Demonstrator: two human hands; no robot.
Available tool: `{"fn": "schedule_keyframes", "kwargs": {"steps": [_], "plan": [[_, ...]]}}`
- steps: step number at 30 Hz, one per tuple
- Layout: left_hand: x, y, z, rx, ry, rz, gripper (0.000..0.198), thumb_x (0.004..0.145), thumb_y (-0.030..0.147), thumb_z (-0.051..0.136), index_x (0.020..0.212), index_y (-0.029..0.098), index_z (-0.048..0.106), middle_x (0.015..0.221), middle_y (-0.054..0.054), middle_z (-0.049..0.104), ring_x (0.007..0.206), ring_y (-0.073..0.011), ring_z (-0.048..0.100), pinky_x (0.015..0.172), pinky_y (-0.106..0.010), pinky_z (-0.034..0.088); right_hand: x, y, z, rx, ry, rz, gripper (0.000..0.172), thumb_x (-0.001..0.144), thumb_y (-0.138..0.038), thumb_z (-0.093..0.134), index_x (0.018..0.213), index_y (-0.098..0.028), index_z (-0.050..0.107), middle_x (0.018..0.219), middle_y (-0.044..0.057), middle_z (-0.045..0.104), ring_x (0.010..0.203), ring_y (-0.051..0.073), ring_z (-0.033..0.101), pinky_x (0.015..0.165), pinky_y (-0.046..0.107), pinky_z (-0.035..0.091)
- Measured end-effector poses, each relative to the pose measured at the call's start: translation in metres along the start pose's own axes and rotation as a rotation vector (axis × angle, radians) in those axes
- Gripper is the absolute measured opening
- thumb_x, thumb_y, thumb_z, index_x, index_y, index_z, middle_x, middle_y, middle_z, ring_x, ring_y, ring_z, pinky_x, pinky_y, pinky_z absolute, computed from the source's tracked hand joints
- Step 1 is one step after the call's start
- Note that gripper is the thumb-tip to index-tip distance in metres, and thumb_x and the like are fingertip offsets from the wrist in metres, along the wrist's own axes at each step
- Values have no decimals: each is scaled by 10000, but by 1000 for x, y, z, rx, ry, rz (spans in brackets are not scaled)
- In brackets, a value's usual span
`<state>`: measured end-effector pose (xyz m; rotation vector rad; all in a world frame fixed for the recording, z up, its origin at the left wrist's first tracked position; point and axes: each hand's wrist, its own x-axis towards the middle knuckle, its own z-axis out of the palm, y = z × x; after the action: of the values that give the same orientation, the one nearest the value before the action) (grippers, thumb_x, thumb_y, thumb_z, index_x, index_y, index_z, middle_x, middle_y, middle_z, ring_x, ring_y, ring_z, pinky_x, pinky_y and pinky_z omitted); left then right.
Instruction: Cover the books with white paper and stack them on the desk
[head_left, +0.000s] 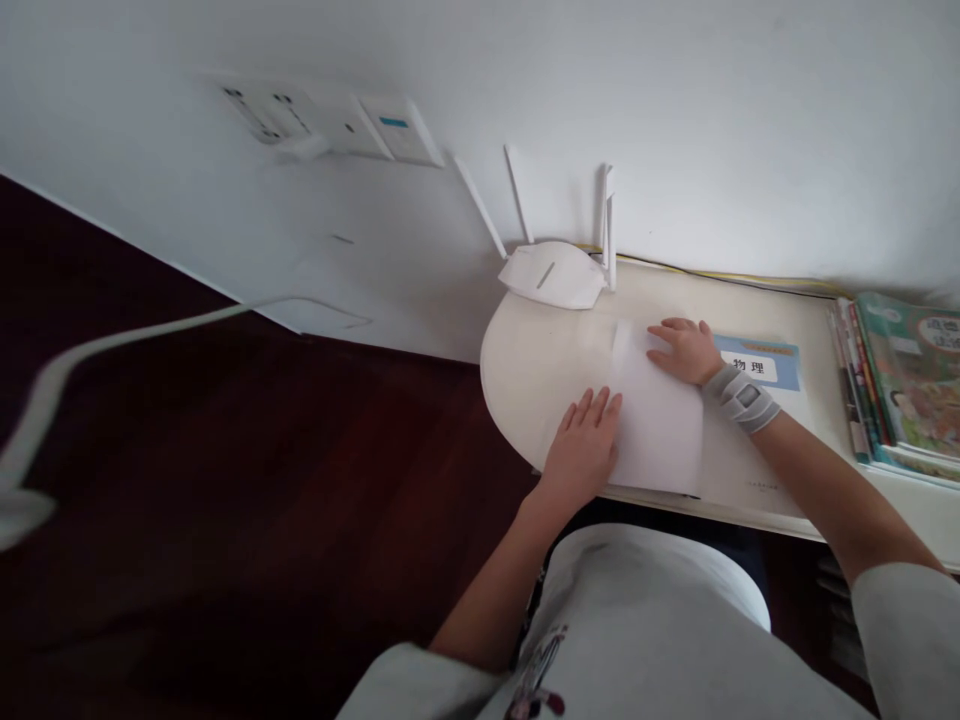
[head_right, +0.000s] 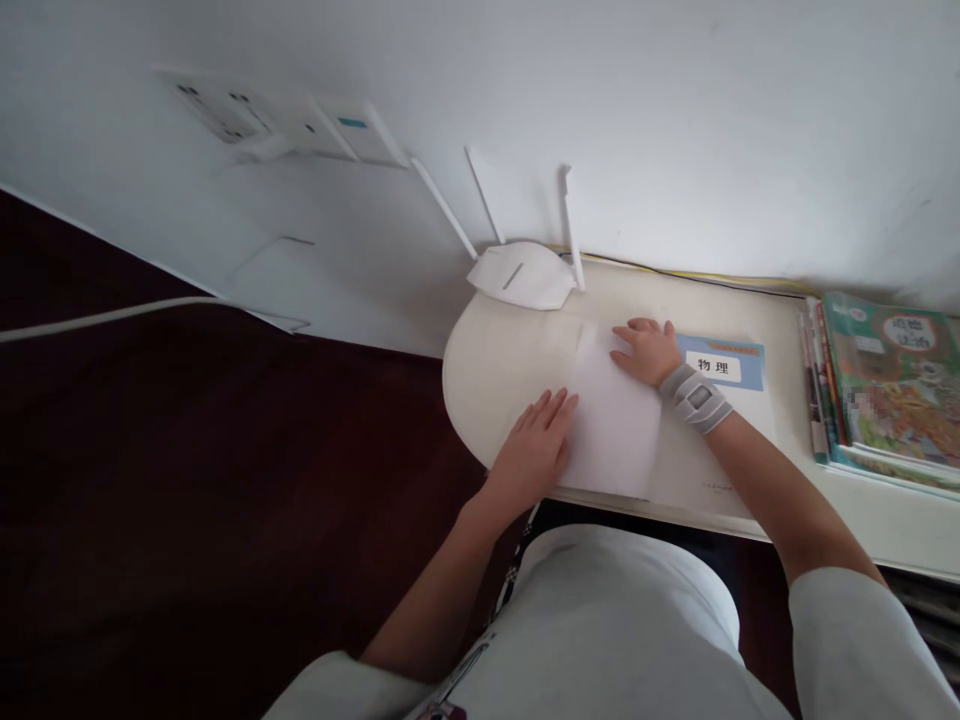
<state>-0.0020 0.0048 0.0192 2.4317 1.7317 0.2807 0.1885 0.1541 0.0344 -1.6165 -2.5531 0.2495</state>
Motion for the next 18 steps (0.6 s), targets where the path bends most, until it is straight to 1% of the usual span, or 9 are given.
{"fn": "schedule_keyframes", "kwargs": {"steps": [2, 4, 5, 7, 8, 10, 12, 14, 18], "plan": [[-2, 3, -2, 9, 12, -5, 506, 854, 133, 334, 1360, 128, 335, 1427, -153, 362, 1349, -275, 257, 1062, -475, 285, 2, -7, 2, -5, 17, 40, 447, 837, -399, 440, 1248, -243, 522, 1302, 111, 488, 1213, 287, 402, 1002, 592, 204], [-5, 9, -6, 10, 31, 44, 473, 901, 230, 333, 1363, 128, 330, 1424, -162, 364, 1348, -285, 257, 1057, -489, 285, 5, -12, 3, 4, 41, 72, 428, 842, -384, 425, 1234, -246, 531, 1302, 103, 491, 1207, 287, 406, 1006, 594, 202], [-7, 13, -7, 4, 42, 114, 493, 912, 316, 345, 1363, 119, 327, 1422, -172, 363, 1349, -293, 254, 1058, -494, 282, 7, -15, 3, 14, 58, 84, 420, 843, -375, 421, 1226, -246, 535, 1299, 98, 496, 1203, 285, 410, 1008, 592, 204], [-13, 22, -8, -8, 62, 317, 612, 882, 490, 378, 1356, 106, 332, 1418, -185, 364, 1349, -307, 246, 1065, -503, 267, 10, -20, 3, 40, 96, 103, 410, 843, -358, 417, 1215, -238, 542, 1286, 92, 509, 1194, 283, 419, 1011, 586, 211], [-16, 28, -7, -7, 72, 409, 649, 862, 534, 389, 1347, 105, 344, 1415, -184, 369, 1349, -309, 244, 1071, -504, 257, 12, -22, 3, 53, 112, 109, 408, 842, -348, 416, 1211, -234, 545, 1277, 91, 517, 1189, 281, 425, 1012, 582, 215], [-20, 37, -2, 19, 109, 498, 562, 889, 463, 385, 1323, 106, 376, 1406, -174, 387, 1346, -299, 252, 1080, -491, 249, 13, -22, 3, 73, 134, 117, 404, 840, -334, 415, 1205, -228, 551, 1260, 90, 532, 1175, 279, 438, 1012, 573, 224], [-22, 45, 6, 63, 148, 482, 428, 924, 268, 338, 1310, 92, 392, 1402, -169, 394, 1340, -278, 268, 1085, -455, 259, 12, -18, 2, 77, 142, 119, 403, 840, -334, 415, 1205, -233, 552, 1258, 86, 535, 1171, 279, 444, 1012, 574, 224], [-21, 49, 13, 96, 167, 449, 424, 903, 124, 281, 1307, 57, 389, 1395, -182, 396, 1330, -259, 292, 1084, -415, 279, 10, -10, 1, 73, 143, 113, 406, 841, -353, 424, 1212, -245, 550, 1275, 80, 523, 1184, 275, 437, 1012, 575, 224], [-16, 50, 21, 125, 159, 397, 440, 883, 84, 254, 1289, 3, 403, 1351, -218, 436, 1294, -259, 357, 1067, -407, 319, 4, 1, 2, 64, 86, 86, 377, 842, -379, 446, 1170, -262, 590, 1304, 84, 498, 1216, 261, 414, 1007, 566, 240]]}}
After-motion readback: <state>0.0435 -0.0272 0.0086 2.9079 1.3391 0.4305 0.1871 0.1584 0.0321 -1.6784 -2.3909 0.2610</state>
